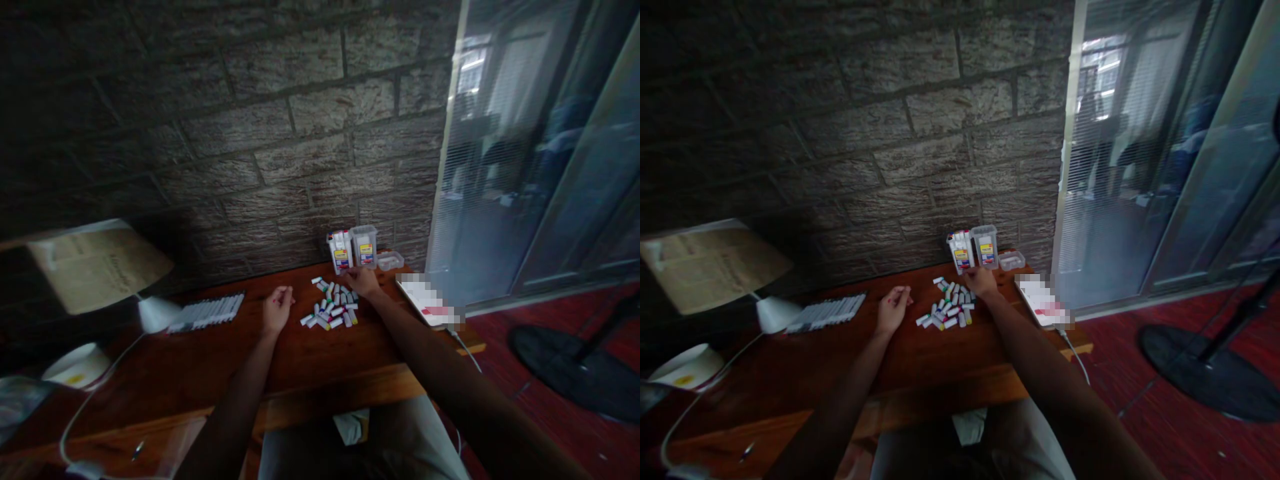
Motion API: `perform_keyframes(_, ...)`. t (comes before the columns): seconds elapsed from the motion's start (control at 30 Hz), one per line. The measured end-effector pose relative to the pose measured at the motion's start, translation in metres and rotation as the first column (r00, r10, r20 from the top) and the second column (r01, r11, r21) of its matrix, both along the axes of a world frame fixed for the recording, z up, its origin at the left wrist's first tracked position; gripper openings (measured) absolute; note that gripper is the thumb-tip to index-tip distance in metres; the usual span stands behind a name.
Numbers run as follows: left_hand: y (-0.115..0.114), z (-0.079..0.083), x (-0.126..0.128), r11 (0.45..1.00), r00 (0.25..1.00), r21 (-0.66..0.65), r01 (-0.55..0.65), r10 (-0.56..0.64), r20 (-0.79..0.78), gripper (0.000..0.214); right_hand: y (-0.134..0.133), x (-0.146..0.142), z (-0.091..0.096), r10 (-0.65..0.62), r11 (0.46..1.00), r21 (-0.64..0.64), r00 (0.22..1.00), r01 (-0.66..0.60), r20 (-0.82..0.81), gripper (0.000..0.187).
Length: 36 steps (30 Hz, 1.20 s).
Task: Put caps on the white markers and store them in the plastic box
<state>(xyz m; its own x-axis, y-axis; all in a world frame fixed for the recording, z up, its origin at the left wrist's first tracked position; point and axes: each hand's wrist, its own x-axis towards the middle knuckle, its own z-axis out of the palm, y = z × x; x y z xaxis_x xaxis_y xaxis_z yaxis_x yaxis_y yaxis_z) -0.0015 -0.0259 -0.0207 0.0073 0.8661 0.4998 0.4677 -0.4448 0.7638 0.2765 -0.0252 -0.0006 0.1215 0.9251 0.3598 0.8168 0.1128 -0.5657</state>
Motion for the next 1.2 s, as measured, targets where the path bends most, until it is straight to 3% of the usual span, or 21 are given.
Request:
perform_keyframes(0.13, -0.001, 0.001, 0.001, 1.000, 0.999, -0.011, 0.026, -0.026, 0.026, 0.040, 0.000, -0.004, -0.004, 0.136, 0.991, -0.015, 0.991, -0.136, -0.001, 0.021)
perform_keyframes(0.27, -0.001, 0.001, 0.000, 1.000, 1.000, -0.017, -0.005, 0.005, -0.002, 0.036, -0.002, -0.010, -0.005, 0.289, 0.956, 0.051, 0.957, -0.289, 0.013, 0.022)
perform_keyframes(0.6, 0.000, 0.000, -0.003, 0.985, 0.950, -0.065, -0.159, 0.135, -0.281, 0.030, -0.006, -0.013, -0.005, 0.326, 0.945, 0.016, 0.945, -0.326, -0.005, 0.019)
perform_keyframes(0.7, -0.001, 0.007, -0.011, 0.949, 0.825, 0.006, -0.315, 0.277, -0.492, 0.029, -0.008, -0.012, -0.002, 0.280, 0.960, 0.011, 0.959, -0.280, -0.028, 0.018)
perform_keyframes(0.8, 0.002, 0.014, -0.030, 0.840, 0.559, 0.197, -0.505, 0.492, -0.667, 0.040, -0.009, -0.012, -0.001, 0.241, 0.970, 0.012, 0.970, -0.241, -0.027, 0.019)
perform_keyframes(0.87, 0.004, 0.016, -0.044, 0.791, 0.444, 0.206, -0.576, 0.515, -0.733, 0.047, -0.009, -0.012, -0.001, 0.220, 0.975, 0.020, 0.975, -0.219, -0.024, 0.019)
perform_keyframes(1.0, 0.005, 0.016, -0.056, 0.763, 0.403, 0.131, -0.633, 0.469, -0.786, 0.051, -0.007, -0.011, -0.004, 0.184, 0.982, 0.049, 0.982, -0.182, -0.031, 0.018)
perform_keyframes(1.2, -0.001, 0.015, -0.059, 0.760, 0.431, 0.098, -0.643, 0.464, -0.774, 0.046, -0.002, -0.009, -0.008, 0.198, 0.979, 0.053, 0.980, -0.197, -0.010, 0.018)
